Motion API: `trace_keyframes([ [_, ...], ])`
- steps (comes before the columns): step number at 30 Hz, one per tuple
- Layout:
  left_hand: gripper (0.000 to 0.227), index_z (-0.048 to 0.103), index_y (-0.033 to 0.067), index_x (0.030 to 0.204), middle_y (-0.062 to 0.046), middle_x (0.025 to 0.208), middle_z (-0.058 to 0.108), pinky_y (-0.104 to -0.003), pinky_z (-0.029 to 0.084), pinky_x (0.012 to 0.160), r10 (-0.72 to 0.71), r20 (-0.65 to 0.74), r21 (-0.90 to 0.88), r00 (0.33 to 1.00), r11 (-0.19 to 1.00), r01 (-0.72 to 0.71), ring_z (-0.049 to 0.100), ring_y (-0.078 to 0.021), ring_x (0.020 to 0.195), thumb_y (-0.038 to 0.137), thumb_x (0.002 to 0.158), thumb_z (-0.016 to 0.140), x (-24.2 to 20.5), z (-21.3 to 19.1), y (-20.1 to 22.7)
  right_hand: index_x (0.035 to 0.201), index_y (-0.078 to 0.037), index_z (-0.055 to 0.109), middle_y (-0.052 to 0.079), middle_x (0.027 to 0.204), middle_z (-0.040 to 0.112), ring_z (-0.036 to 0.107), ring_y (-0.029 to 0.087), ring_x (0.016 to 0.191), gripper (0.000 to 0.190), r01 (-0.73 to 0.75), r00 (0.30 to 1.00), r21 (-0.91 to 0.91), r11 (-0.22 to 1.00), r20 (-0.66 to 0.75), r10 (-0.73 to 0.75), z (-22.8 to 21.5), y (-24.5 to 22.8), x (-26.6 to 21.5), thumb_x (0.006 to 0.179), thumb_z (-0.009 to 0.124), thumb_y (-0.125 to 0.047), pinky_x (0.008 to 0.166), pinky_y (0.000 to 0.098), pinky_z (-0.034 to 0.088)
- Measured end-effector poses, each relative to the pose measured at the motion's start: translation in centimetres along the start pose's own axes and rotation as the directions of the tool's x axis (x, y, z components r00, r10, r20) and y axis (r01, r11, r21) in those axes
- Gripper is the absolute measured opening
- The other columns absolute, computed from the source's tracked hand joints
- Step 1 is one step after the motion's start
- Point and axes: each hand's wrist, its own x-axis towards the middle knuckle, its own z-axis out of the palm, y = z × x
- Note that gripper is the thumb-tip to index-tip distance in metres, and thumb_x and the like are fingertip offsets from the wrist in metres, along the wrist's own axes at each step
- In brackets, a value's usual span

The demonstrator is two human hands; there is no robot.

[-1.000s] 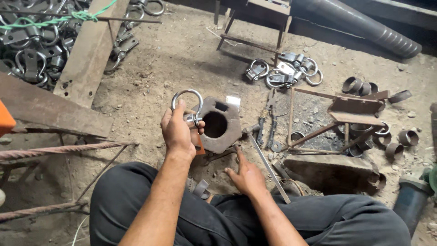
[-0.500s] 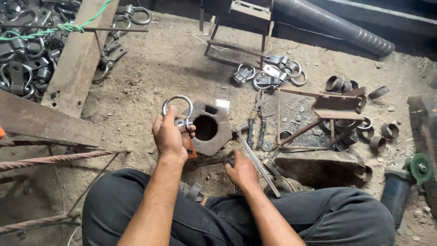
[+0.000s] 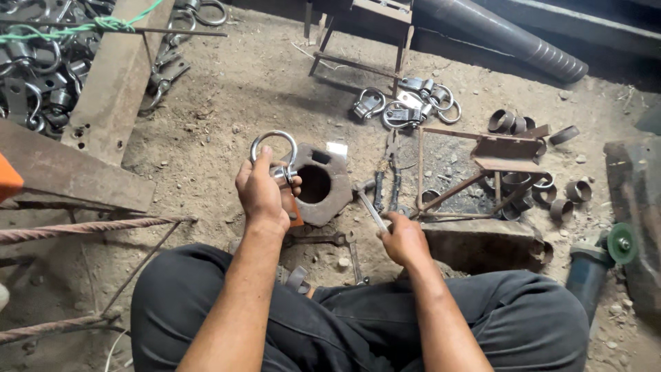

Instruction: The person sits on the floor and uses a hammer and metal rod to shape and assemble metal rings and cylindrical parts. They repeatedly strike the parts on a metal block, adjust their position, and inspect the assembly.

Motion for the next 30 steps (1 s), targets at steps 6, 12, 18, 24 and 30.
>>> trace_keyframes([
  [6, 0.028, 0.054, 0.003, 0.098, -0.009, 0.073, 0.063, -0.032, 0.047, 0.037, -0.031, 0.007, -0.023, 0.999, 0.999, 0.032, 0.061, -0.0182, 0.047, 0.03, 0.1, 0.059, -0.2, -0.4, 0.6, 0.128, -0.024, 0.068, 0.016, 0.116, 0.072, 0.066, 0.039, 0.111, 0.043, -0.024, 0.997, -0.107, 0.994, -0.075, 0.016, -1.9, -0.4, -1.3, 0.085, 0.076, -0.022, 0.093, 0.0489, 0.053],
  [12, 0.029, 0.055, 0.0024, 0.101, -0.009, 0.072, 0.063, -0.029, 0.053, 0.038, -0.054, 0.164, -0.003, 0.985, 0.998, 0.055, 0.062, -0.0149, 0.047, 0.031, 0.103, 0.054, -1.6, 0.5, 1.4, 0.104, -0.016, 0.072, 0.013, 0.108, 0.072, 0.069, 0.034, 0.105, 0.029, 0.121, 0.989, -0.308, 0.944, -0.048, -0.142, 1.1, -2.3, -3.6, 0.079, 0.081, -0.026, 0.09, 0.0473, 0.055],
  [18, 0.035, 0.061, 0.0012, 0.104, -0.007, 0.07, 0.065, -0.027, 0.054, 0.039, -0.087, 0.266, 0.109, 0.96, 0.992, 0.06, 0.064, -0.0136, 0.046, 0.033, 0.106, 0.047, -3.0, 0.9, 1.3, 0.099, -0.006, 0.072, 0.021, 0.106, 0.071, 0.07, 0.039, 0.102, 0.024, 0.198, 0.96, -0.493, 0.847, 0.272, -0.066, 6.9, 0.6, -3.1, 0.079, 0.073, -0.019, 0.089, 0.0479, 0.058],
  [24, 0.034, 0.058, 0.0044, 0.102, -0.007, 0.067, 0.062, -0.029, 0.051, 0.036, -0.163, 0.302, 0.109, 0.939, 0.985, 0.136, 0.063, -0.016, 0.043, 0.036, 0.106, 0.046, -2.6, 1.4, -0.2, 0.097, -0.005, 0.069, 0.022, 0.102, 0.07, 0.071, 0.04, 0.096, 0.017, 0.362, 0.931, -0.5, 0.786, 0.227, -0.285, 10.5, 4.7, -1.1, 0.085, 0.06, -0.014, 0.083, 0.0503, 0.059],
  [30, 0.031, 0.058, 0.0058, 0.102, -0.007, 0.069, 0.065, -0.029, 0.05, 0.035, -0.164, 0.306, 0.135, 0.938, 0.983, 0.128, 0.063, -0.0159, 0.044, 0.036, 0.105, 0.05, -2.9, 1.0, -0.9, 0.097, -0.005, 0.067, 0.021, 0.099, 0.07, 0.072, 0.039, 0.093, 0.017, 0.391, 0.92, -0.505, 0.77, 0.186, -0.345, 12.3, 7.3, -0.3, 0.086, 0.058, -0.014, 0.081, 0.0502, 0.059],
])
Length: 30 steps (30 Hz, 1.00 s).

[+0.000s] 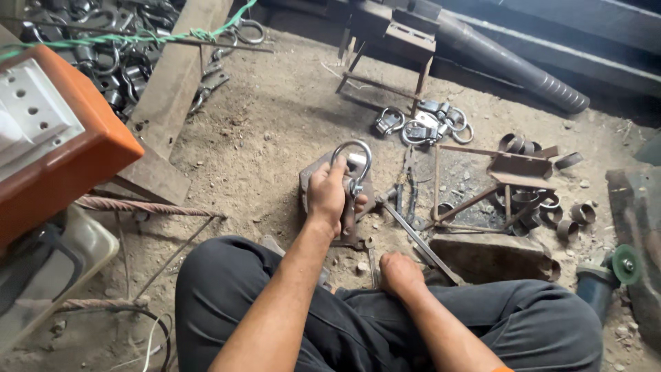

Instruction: The person sits on the floor and uses a hammer and metal rod to shape and assemble metal rings and cylindrical parts. They repeatedly strike the parts on a metal block, adjust their position, and inspect the assembly.

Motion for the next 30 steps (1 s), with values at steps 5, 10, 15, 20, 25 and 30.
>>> trace_keyframes([
  [5, 0.032, 0.058, 0.0053, 0.096, -0.005, 0.064, 0.059, -0.031, 0.048, 0.034, 0.047, -0.035, 0.065, 0.998, 0.997, -0.045, 0.062, -0.0174, 0.042, 0.036, 0.103, 0.056, -0.5, 0.5, -0.3, 0.098, -0.011, 0.073, 0.016, 0.105, 0.073, 0.071, 0.037, 0.101, 0.02, -0.129, 0.985, 0.052, 0.99, 0.124, 0.122, -1.2, -0.4, -0.1, 0.086, 0.057, -0.013, 0.089, 0.0486, 0.058],
  [10, 0.032, 0.059, 0.004, 0.088, -0.008, 0.062, 0.062, -0.033, 0.046, 0.033, 0.067, -0.08, 0.196, 0.995, 0.979, -0.05, 0.064, -0.0199, 0.042, 0.033, 0.1, 0.058, -1.3, 0.6, -0.9, 0.1, -0.011, 0.077, 0.017, 0.109, 0.073, 0.072, 0.037, 0.104, 0.025, -0.206, 0.975, 0.06, 0.977, 0.093, 0.2, -2.2, -0.9, 0.2, 0.093, 0.052, -0.013, 0.088, 0.0487, 0.059],
  [15, 0.035, 0.061, 0.0024, 0.083, -0.006, 0.061, 0.063, -0.033, 0.05, 0.035, 0.23, -0.09, 0.305, 0.969, 0.933, -0.193, 0.065, -0.0191, 0.043, 0.034, 0.099, 0.061, -1.3, 0.4, -2.1, 0.101, -0.013, 0.077, 0.016, 0.108, 0.073, 0.072, 0.035, 0.106, 0.026, -0.218, 0.974, 0.058, 0.974, 0.074, 0.213, -4.1, -1.9, -1.0, 0.094, 0.052, -0.014, 0.089, 0.0477, 0.06],
  [20, 0.035, 0.062, 0.0039, 0.085, -0.009, 0.062, 0.065, -0.036, 0.051, 0.039, 0.276, -0.083, 0.412, 0.958, 0.885, -0.219, 0.067, -0.02, 0.044, 0.035, 0.099, 0.06, -2.4, 0.8, -1.5, 0.099, -0.008, 0.077, 0.018, 0.111, 0.069, 0.07, 0.038, 0.105, 0.02, -0.29, 0.956, 0.122, 0.949, 0.077, 0.282, -9.0, -3.2, -2.4, 0.08, 0.07, -0.005, 0.086, 0.0462, 0.06],
  [25, 0.029, 0.068, 0.0075, 0.092, -0.012, 0.08, 0.074, -0.045, 0.055, 0.062, 0.587, 0.043, 0.66, 0.809, 0.591, -0.464, 0.073, -0.0294, 0.071, 0.034, 0.1, 0.058, -3.6, 1.0, -1.4, 0.095, -0.008, 0.078, 0.009, 0.091, 0.08, 0.079, 0.025, 0.085, 0.016, -0.115, 0.963, 0.723, 0.681, -0.086, 0.255, -16.9, -3.1, -4.0, 0.079, 0.076, -0.007, 0.077, 0.035, 0.064],
  [30, 0.029, 0.064, 0.0066, 0.097, -0.019, 0.083, 0.072, -0.051, 0.049, 0.067, 0.623, 0.13, 0.653, 0.771, 0.532, -0.539, 0.069, -0.0399, 0.078, 0.032, 0.103, 0.051, -4.9, 1.7, -2.1, 0.097, 0.0, 0.075, 0.01, 0.087, 0.08, 0.077, 0.015, 0.081, 0.015, 0.206, 0.937, 0.968, 0.145, -0.237, 0.255, -21.7, -3.8, -6.3, 0.082, 0.077, -0.001, 0.075, 0.0269, 0.064],
])
